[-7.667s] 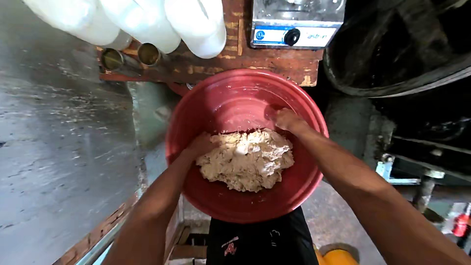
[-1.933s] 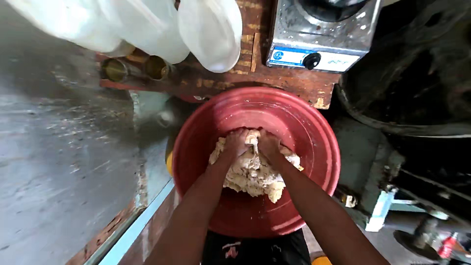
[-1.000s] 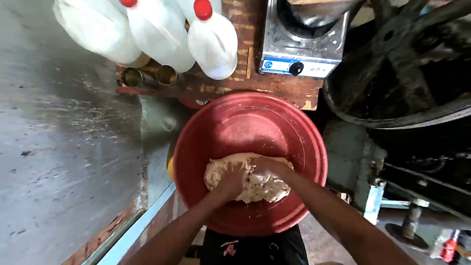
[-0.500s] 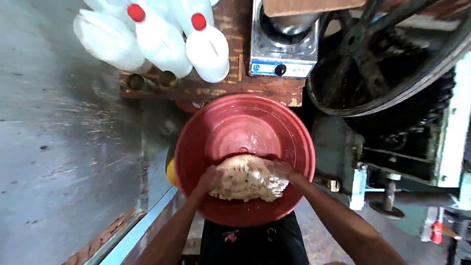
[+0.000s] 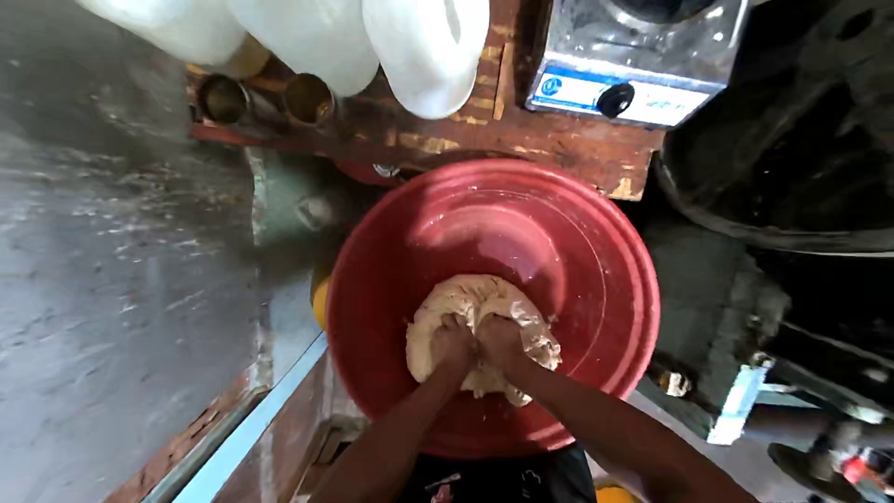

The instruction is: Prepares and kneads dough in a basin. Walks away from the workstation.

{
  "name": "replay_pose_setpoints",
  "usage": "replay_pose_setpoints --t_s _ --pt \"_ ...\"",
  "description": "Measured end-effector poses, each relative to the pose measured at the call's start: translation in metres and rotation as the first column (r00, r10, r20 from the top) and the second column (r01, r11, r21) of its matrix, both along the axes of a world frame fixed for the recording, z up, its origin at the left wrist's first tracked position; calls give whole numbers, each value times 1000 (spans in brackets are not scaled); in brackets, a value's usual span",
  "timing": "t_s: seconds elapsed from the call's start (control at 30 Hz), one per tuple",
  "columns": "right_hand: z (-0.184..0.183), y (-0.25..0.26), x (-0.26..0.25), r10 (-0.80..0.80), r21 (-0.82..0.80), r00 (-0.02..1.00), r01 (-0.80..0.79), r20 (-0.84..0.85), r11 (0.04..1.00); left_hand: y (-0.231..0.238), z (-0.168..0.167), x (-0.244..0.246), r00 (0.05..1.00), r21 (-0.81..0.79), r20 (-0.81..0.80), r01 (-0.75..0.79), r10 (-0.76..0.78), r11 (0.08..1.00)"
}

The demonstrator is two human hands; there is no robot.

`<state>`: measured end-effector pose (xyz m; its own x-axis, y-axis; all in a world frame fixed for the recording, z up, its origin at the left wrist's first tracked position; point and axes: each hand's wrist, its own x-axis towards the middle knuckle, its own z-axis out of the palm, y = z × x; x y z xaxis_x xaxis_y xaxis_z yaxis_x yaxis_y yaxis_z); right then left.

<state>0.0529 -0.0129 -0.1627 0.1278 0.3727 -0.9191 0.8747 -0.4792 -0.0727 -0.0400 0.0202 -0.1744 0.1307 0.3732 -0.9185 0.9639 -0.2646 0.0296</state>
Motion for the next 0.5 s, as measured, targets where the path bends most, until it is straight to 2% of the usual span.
replay_pose_setpoints --t_s 0.1,0.17,0.23,0.3,0.33,0.4,0.43,0.5 --pt "4 7 -5 -4 -1 999 4 -46 1000 10 1 -7 999 -30 10 37 -37 999" --pt "17 16 7 -54 -56 993 48 -108 997 17 10 -11 997 -40 64 47 -44 998" --pt "35 12 27 -122 -114 960 95 -250 989 17 34 -22 991 -83 134 34 -23 996" --pt "63 1 57 -138 -46 911 130 -389 990 21 75 -34 978 -114 203 -30 53 993" --pt "85 -9 69 -117 -9 926 122 -359 992 20 97 -41 975 -102 205 -61 81 993" --pt "120 -33 76 -78 15 986 81 -149 997 10 121 -55 986 -27 146 -82 85 996" --pt "118 -46 70 -78 0 993 78 -87 997 1 116 -60 990 -23 109 -86 88 996" --pt "89 -64 43 -124 -56 988 120 -90 991 -29 80 -58 994 -75 72 -82 88 994"
